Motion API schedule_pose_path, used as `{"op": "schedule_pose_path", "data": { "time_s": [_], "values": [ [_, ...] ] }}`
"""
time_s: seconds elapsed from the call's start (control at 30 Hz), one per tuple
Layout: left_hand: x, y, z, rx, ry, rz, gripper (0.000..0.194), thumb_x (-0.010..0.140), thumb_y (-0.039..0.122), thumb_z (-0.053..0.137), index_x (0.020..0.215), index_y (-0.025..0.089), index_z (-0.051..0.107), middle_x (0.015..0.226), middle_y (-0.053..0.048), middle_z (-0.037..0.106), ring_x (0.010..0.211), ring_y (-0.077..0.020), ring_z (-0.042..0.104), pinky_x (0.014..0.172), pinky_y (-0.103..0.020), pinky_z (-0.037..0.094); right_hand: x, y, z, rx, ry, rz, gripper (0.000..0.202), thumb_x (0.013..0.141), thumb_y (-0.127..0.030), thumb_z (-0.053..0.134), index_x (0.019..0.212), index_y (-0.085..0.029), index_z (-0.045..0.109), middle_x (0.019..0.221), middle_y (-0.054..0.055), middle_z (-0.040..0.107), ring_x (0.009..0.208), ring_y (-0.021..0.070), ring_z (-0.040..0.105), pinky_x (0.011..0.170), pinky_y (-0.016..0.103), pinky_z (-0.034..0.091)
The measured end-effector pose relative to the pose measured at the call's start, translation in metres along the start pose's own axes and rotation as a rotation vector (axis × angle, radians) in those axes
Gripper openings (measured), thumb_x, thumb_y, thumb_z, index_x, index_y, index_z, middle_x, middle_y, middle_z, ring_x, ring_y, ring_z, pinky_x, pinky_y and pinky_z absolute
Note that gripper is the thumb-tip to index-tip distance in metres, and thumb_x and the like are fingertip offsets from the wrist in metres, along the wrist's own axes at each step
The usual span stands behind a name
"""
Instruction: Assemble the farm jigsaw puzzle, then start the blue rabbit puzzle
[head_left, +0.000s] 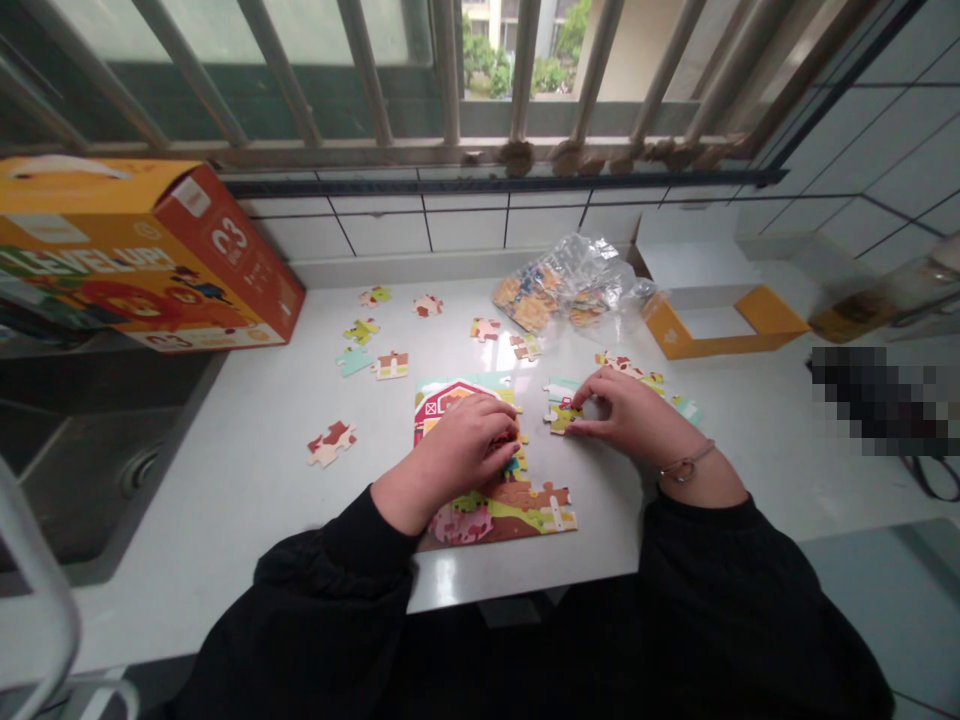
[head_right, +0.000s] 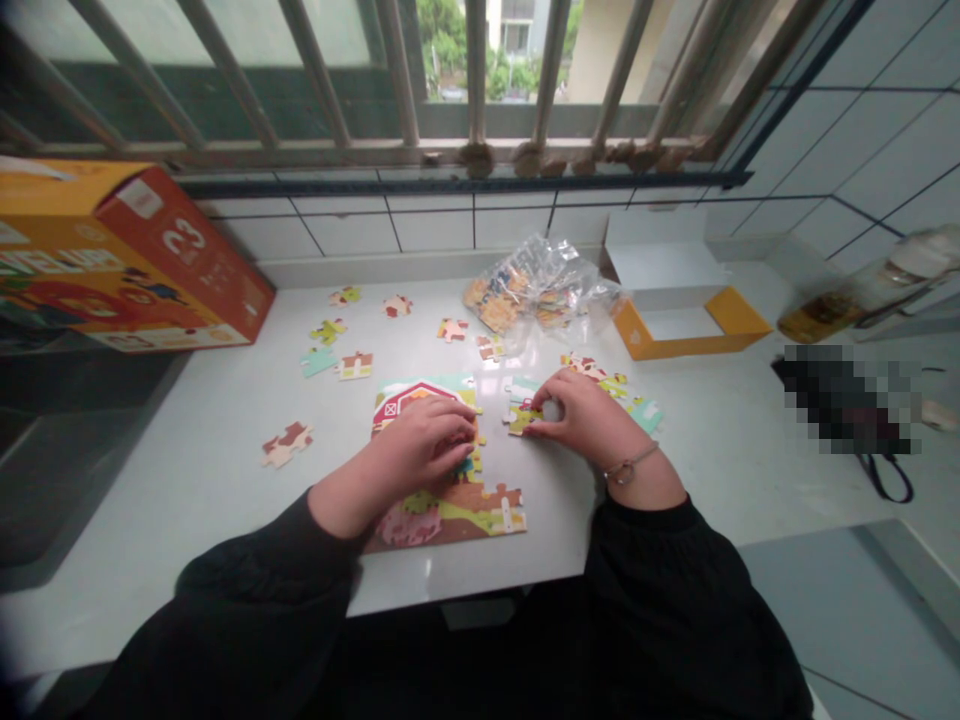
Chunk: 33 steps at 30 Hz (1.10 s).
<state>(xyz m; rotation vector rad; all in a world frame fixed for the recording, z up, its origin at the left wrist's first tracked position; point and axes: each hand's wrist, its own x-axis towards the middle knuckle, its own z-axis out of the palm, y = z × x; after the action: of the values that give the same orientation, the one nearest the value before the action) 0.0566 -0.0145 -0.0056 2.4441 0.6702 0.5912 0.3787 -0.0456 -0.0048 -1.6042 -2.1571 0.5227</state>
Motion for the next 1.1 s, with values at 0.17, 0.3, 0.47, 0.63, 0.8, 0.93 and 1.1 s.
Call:
{"op": "schedule_pose_path", "data": {
  "time_s": [0.17,0.3,0.47,0.63,0.8,0.93,1.1],
  "values": [
    [0.0,-0.001,0.001,-0.001,-0.011,0.001,0.008,0.101,0.022,0.071,0.104,0.023,0.078,0.124,-0.011,0.081,0.116,-0.0304,0.076,0.11,-0.054,0.056,0.001,-0.002,0.001,0.002,0.018,0.036,0.024,0.089,-0.043,0.093,0.099,-0.026,0.079,0.105,0.008,0.074,0.094,0.0272,0.068,0.088,0.042,0.055],
    [0.0,-0.001,0.002,0.004,-0.017,0.003,0.008,0.101,0.022,0.07,0.104,0.023,0.077,0.123,-0.012,0.081,0.116,-0.0302,0.076,0.108,-0.053,0.057,0.003,-0.003,0.001,-0.004,0.016,0.042,0.023,0.089,-0.04,0.092,0.099,-0.025,0.079,0.104,0.008,0.074,0.091,0.0263,0.067,0.084,0.04,0.053],
    [0.0,0.0,0.001,0.003,-0.013,0.012,0.01,0.103,0.023,0.068,0.104,0.022,0.077,0.122,-0.013,0.081,0.115,-0.0306,0.076,0.106,-0.053,0.057,0.004,-0.005,0.003,-0.03,0.034,0.05,0.023,0.091,-0.041,0.09,0.103,-0.024,0.079,0.101,0.008,0.072,0.09,0.0266,0.068,0.084,0.04,0.054],
    [-0.001,0.001,0.001,0.023,-0.02,0.01,0.011,0.104,0.025,0.068,0.107,0.022,0.078,0.126,-0.013,0.082,0.118,-0.0318,0.076,0.107,-0.055,0.057,0.005,-0.003,0.008,-0.09,0.148,0.003,0.024,0.101,-0.046,0.079,0.11,-0.024,0.077,0.111,0.013,0.074,0.108,0.033,0.07,0.101,0.048,0.055],
    [0.004,0.009,0.012,0.121,-0.049,0.013,0.027,0.103,0.028,0.073,0.129,0.023,0.077,0.146,-0.015,0.077,0.134,-0.0365,0.071,0.121,-0.062,0.051,0.009,-0.003,0.014,-0.108,0.143,-0.023,0.021,0.105,-0.042,0.072,0.111,-0.023,0.079,0.114,0.014,0.076,0.11,0.0337,0.071,0.104,0.051,0.056],
    [0.014,0.024,0.027,0.228,-0.137,0.017,0.055,0.106,0.033,0.075,0.158,0.024,0.063,0.172,-0.016,0.059,0.159,-0.0401,0.053,0.135,-0.069,0.034,0.011,-0.001,0.016,-0.111,0.137,-0.047,0.02,0.106,-0.036,0.069,0.116,-0.023,0.08,0.117,0.014,0.076,0.113,0.034,0.071,0.104,0.051,0.056],
    [0.02,0.037,0.034,0.312,-0.219,0.019,0.056,0.113,0.036,0.066,0.166,0.024,0.054,0.177,-0.016,0.053,0.161,-0.0421,0.049,0.135,-0.075,0.031,0.013,-0.001,0.018,-0.104,0.141,-0.064,0.021,0.105,-0.028,0.065,0.116,-0.022,0.082,0.12,0.014,0.076,0.115,0.0325,0.072,0.108,0.049,0.056]
  ]
}}
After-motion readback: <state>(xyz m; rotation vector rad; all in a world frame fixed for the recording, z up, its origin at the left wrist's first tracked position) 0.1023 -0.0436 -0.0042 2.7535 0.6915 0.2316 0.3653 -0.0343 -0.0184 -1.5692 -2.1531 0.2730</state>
